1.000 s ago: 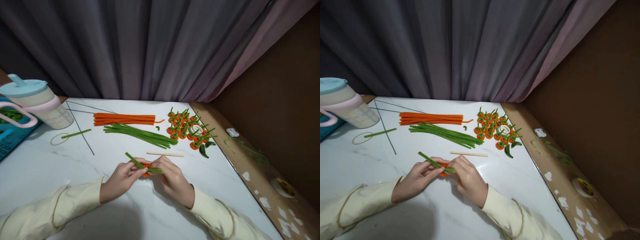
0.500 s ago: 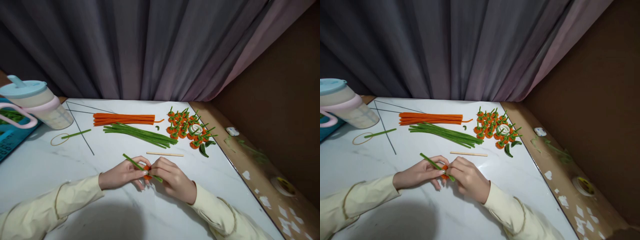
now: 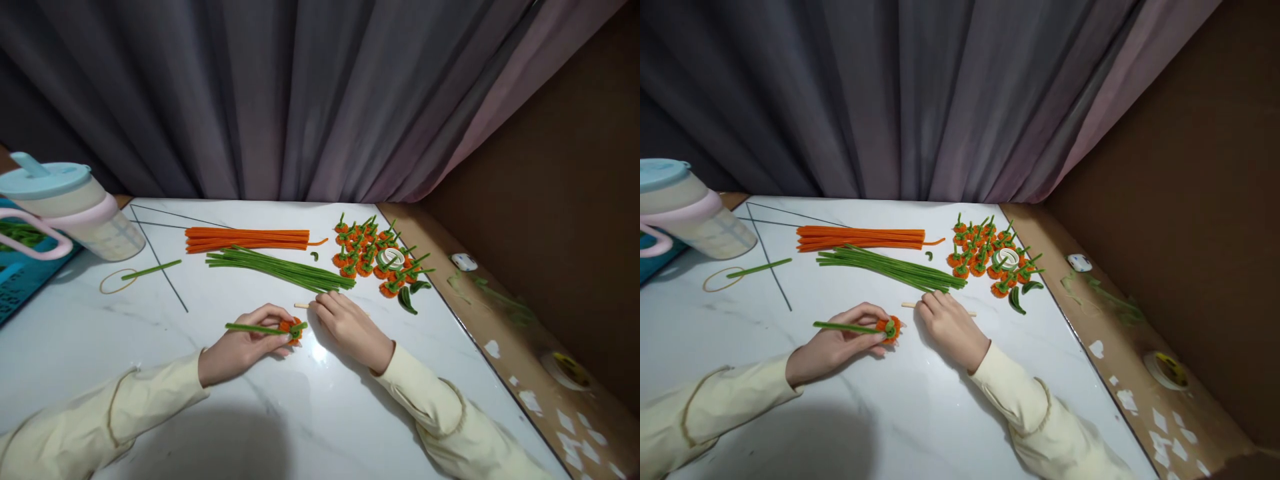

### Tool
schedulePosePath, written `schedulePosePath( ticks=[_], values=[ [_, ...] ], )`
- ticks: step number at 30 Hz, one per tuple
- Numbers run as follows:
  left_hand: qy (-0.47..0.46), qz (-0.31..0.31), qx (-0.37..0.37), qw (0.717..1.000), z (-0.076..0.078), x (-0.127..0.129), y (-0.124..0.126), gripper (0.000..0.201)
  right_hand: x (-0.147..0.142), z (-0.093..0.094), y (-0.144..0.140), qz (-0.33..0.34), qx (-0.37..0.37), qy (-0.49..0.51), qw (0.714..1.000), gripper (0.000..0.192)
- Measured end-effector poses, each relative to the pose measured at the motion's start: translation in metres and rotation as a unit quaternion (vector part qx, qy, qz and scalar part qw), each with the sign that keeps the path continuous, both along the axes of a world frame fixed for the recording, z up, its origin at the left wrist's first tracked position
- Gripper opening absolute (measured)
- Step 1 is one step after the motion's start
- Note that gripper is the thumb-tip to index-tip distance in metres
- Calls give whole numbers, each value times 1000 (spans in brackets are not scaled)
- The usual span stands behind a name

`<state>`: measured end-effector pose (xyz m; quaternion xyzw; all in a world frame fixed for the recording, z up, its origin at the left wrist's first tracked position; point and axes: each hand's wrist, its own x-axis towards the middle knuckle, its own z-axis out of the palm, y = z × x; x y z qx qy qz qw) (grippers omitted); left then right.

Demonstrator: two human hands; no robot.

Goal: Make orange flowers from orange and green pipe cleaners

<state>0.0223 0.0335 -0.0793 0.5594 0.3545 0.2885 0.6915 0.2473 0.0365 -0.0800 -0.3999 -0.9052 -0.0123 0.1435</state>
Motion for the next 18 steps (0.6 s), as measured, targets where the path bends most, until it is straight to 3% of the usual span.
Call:
schedulePosePath(
  ticks=[3, 8, 11, 13, 18],
  values=[
    [10, 28, 54, 998, -5, -2, -2, 22, -2, 1, -4, -12, 21, -51, 998, 24],
    [35, 36, 159, 986, -6, -2, -7, 17, 11, 4, -11, -26, -23, -37, 999, 28],
    [55, 43, 186, 980, -3, 0, -8, 18, 19, 7, -19, -13, -93, 62, 994, 40],
    [71, 58, 216, 972, -3, 1, -8, 19, 19, 14, -27, -17, -156, 154, 975, 43],
    [104, 83, 353, 926, -11, -2, -8, 22, -2, 35, -45, -64, -289, 272, 916, 27]
  ],
)
